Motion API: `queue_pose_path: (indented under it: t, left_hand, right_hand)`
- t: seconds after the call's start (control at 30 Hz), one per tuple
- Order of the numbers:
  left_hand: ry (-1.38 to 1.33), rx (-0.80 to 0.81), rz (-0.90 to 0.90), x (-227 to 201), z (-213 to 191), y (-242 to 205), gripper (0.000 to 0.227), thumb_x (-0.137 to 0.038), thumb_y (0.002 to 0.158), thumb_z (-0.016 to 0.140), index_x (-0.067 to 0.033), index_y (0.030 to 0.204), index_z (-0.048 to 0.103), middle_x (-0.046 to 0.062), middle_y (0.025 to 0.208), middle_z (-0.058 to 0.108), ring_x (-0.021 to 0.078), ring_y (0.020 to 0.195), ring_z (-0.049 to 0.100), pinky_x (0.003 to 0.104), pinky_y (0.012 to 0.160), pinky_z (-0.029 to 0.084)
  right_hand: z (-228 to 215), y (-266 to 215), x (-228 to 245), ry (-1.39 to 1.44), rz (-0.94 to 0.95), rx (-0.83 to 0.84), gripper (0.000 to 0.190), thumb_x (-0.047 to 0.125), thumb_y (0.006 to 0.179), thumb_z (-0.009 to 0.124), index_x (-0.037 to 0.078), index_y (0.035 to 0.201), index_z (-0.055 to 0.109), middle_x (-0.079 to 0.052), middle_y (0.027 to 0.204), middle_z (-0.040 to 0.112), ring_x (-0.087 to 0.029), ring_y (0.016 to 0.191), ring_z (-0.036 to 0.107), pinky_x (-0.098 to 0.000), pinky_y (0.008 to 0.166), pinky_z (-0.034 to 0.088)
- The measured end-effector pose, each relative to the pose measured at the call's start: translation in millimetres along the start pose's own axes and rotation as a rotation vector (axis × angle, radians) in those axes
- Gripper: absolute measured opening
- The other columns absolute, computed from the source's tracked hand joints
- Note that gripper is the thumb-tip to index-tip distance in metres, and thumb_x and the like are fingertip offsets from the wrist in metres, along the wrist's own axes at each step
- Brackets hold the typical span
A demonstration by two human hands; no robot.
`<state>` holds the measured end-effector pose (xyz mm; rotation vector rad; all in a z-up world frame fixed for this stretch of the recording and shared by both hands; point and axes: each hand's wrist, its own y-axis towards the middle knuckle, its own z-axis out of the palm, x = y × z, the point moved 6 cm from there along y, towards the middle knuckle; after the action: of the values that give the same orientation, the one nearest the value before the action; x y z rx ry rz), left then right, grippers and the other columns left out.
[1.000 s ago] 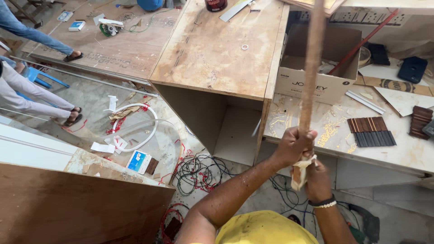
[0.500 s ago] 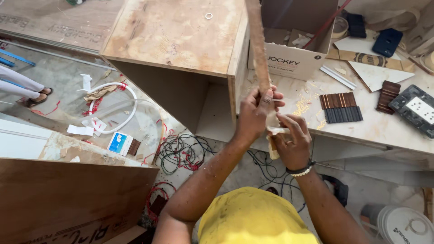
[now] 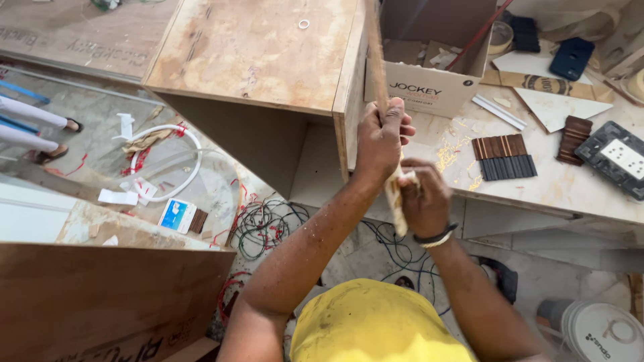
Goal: The person wipes a long, thin wooden stick with a white cloth, repeatedly rubbing the surface to clean or smooth it. The person holds the stick with both hands and moves the cloth along its length in a workshop setting.
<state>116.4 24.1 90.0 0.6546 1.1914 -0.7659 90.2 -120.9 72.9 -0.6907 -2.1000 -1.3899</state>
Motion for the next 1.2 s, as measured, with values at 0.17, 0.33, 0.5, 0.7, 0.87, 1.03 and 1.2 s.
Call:
queue_pose_path:
  t: [0.17, 0.33, 0.5, 0.7, 0.87, 1.03, 1.2]
  left_hand:
    - [0.170, 0.074, -0.015, 6.6, 2.3, -3.0, 0.045, -0.054, 0.104, 0.048, -0.0119, 0.087, 0.052, -0.005, 0.063, 0.047, 0.0060, 0.048, 0.046, 0.026, 0.040, 0.042]
    - [-0.116, 0.228, -0.080, 29.4, 4.2, -12.6, 0.045, -0.056, 0.103, 0.050, -0.0156, 0.083, 0.043, -0.006, 0.060, 0.043, 0.0044, 0.043, 0.041, 0.026, 0.036, 0.037]
    - [-0.354, 0.270, -0.234, 60.6, -12.5, -27.7, 0.031, -0.038, 0.105, 0.050, -0.0180, 0.084, 0.041, -0.007, 0.061, 0.039, 0.0049, 0.044, 0.034, 0.026, 0.036, 0.031]
    - [-0.431, 0.292, -0.233, 101.1, -23.6, -40.6, 0.035, -0.034, 0.108, 0.051, -0.0133, 0.081, 0.040, -0.005, 0.062, 0.037, 0.0047, 0.047, 0.034, 0.025, 0.040, 0.028]
    - [0.143, 0.164, 0.029, 117.6, -7.4, -47.2, 0.037, -0.034, 0.108, 0.056, -0.0070, 0.084, 0.051, -0.003, 0.066, 0.044, 0.0064, 0.058, 0.041, 0.029, 0.050, 0.037]
    - [0.186, 0.168, -0.255, 162.1, 25.0, -60.0, 0.039, -0.039, 0.102, 0.059, -0.0053, 0.082, 0.057, -0.003, 0.061, 0.049, 0.0082, 0.052, 0.049, 0.030, 0.047, 0.042]
    - [-0.025, 0.234, -0.532, 228.8, 43.3, -78.7, 0.044, -0.043, 0.105, 0.060, -0.0081, 0.081, 0.050, -0.002, 0.060, 0.043, 0.0115, 0.048, 0.041, 0.035, 0.045, 0.047]
  right_hand:
    - [10.9, -29.2, -19.6, 0.180, 0.246, -0.079, 0.023, 0.025, 0.109, 0.064, 0.003, 0.103, 0.063, -0.007, 0.094, 0.067, -0.013, 0.082, 0.063, -0.0294, 0.072, 0.051]
    - [25.9, -55.2, -62.9, 0.340, 0.460, -0.166, 0.032, 0.033, 0.110, 0.062, 0.003, 0.098, 0.063, 0.002, 0.079, 0.059, -0.004, 0.070, 0.051, -0.0232, 0.062, 0.043]
    - [41.2, -76.4, -78.0, 0.526, 0.609, -0.098, 0.035, 0.035, 0.109, 0.055, 0.004, 0.099, 0.065, 0.002, 0.085, 0.067, -0.003, 0.075, 0.058, -0.0217, 0.064, 0.049]
    - [53.7, -108.7, -102.6, 0.506, 0.627, -0.120, 0.031, 0.030, 0.111, 0.059, 0.001, 0.100, 0.066, -0.002, 0.093, 0.070, -0.007, 0.082, 0.060, -0.0252, 0.072, 0.050]
    - [49.1, -134.8, -131.7, 0.342, 0.602, -0.204, 0.033, 0.029, 0.115, 0.050, 0.001, 0.102, 0.062, -0.001, 0.090, 0.061, -0.011, 0.083, 0.053, -0.0290, 0.075, 0.046]
    - [30.3, -162.0, -150.8, 0.422, 0.588, -0.239, 0.035, 0.032, 0.115, 0.039, 0.001, 0.107, 0.055, -0.001, 0.096, 0.058, -0.012, 0.087, 0.052, -0.0284, 0.079, 0.044]
    - [18.6, -235.7, -218.0, 0.407, 0.817, -0.467, 0.041, 0.028, 0.113, 0.041, 0.001, 0.090, 0.062, -0.005, 0.085, 0.061, -0.015, 0.083, 0.055, -0.0350, 0.079, 0.046]
